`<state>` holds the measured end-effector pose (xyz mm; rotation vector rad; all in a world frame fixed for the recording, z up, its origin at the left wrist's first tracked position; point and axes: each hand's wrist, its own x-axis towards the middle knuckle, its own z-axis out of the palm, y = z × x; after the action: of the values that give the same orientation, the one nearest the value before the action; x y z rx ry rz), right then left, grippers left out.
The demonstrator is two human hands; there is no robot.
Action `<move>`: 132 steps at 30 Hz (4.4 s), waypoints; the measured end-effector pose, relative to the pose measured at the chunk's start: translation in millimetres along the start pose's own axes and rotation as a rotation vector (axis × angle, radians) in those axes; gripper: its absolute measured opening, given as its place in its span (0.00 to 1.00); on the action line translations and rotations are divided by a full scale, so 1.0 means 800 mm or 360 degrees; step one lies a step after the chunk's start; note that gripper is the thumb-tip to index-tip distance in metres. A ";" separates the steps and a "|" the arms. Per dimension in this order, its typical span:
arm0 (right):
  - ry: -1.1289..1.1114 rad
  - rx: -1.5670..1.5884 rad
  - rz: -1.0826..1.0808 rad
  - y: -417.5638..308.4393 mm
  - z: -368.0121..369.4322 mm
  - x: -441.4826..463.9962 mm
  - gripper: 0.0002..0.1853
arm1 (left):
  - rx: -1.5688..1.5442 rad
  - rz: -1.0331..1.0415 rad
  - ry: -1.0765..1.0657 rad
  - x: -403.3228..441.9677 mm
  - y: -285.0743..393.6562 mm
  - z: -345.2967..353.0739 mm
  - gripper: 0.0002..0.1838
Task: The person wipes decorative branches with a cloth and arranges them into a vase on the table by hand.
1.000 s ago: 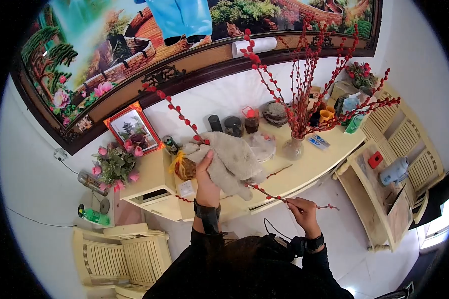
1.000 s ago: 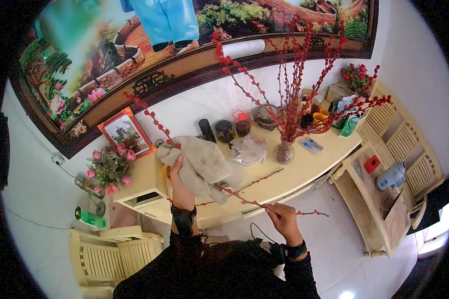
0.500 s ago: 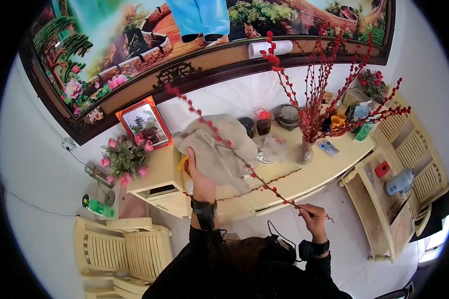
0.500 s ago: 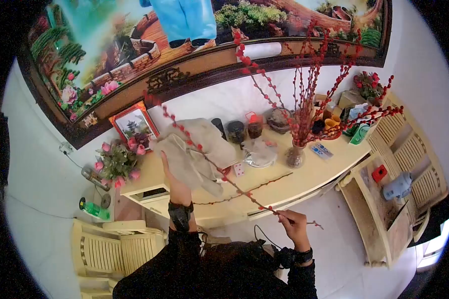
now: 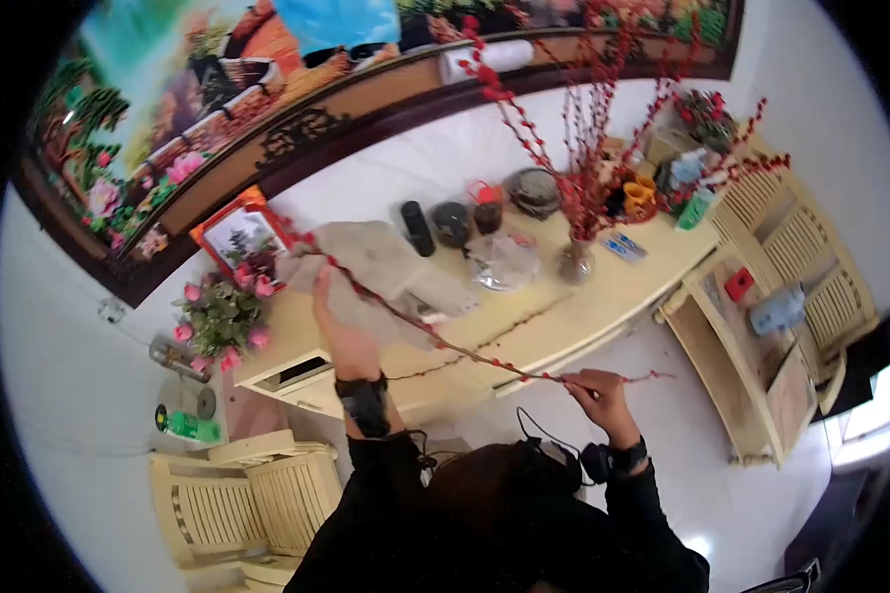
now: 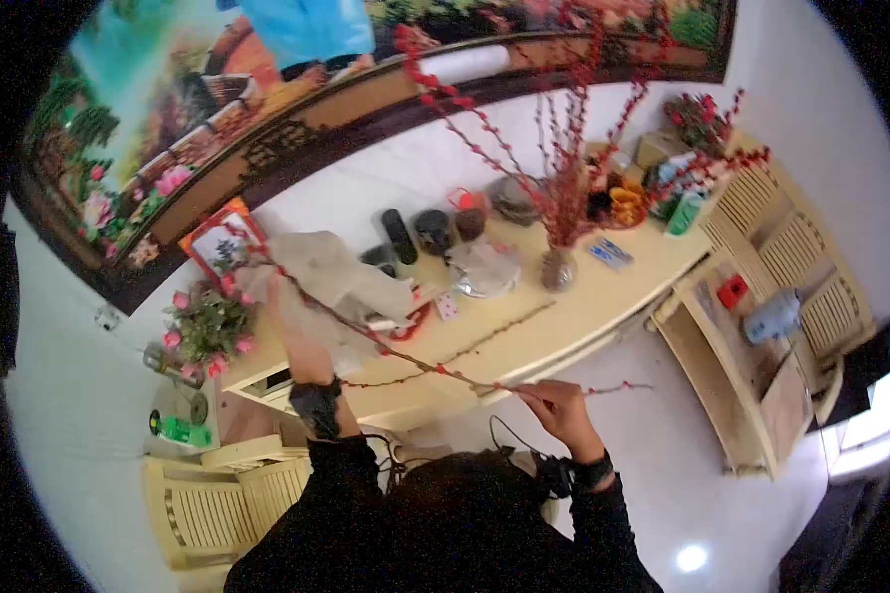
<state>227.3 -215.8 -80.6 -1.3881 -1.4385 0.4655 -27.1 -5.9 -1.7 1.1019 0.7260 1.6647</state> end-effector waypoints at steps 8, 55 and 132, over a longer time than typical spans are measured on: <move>0.0195 0.0643 0.0238 0.009 0.017 0.023 0.08 | 0.0135 0.0411 0.0116 -0.003 0.001 -0.002 0.21; -0.0608 0.2153 0.1296 0.033 0.116 0.095 0.18 | -0.0360 -0.0787 -0.0046 -0.024 -0.070 0.022 0.17; 0.0110 0.2063 0.2245 0.645 0.319 0.023 0.27 | 0.0046 -0.0430 0.1135 -0.069 0.008 -0.266 0.24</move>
<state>269.7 25.7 -601.5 -0.9897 0.3032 1.7702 -216.8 -52.5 -102.0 0.3736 1.2859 1.8060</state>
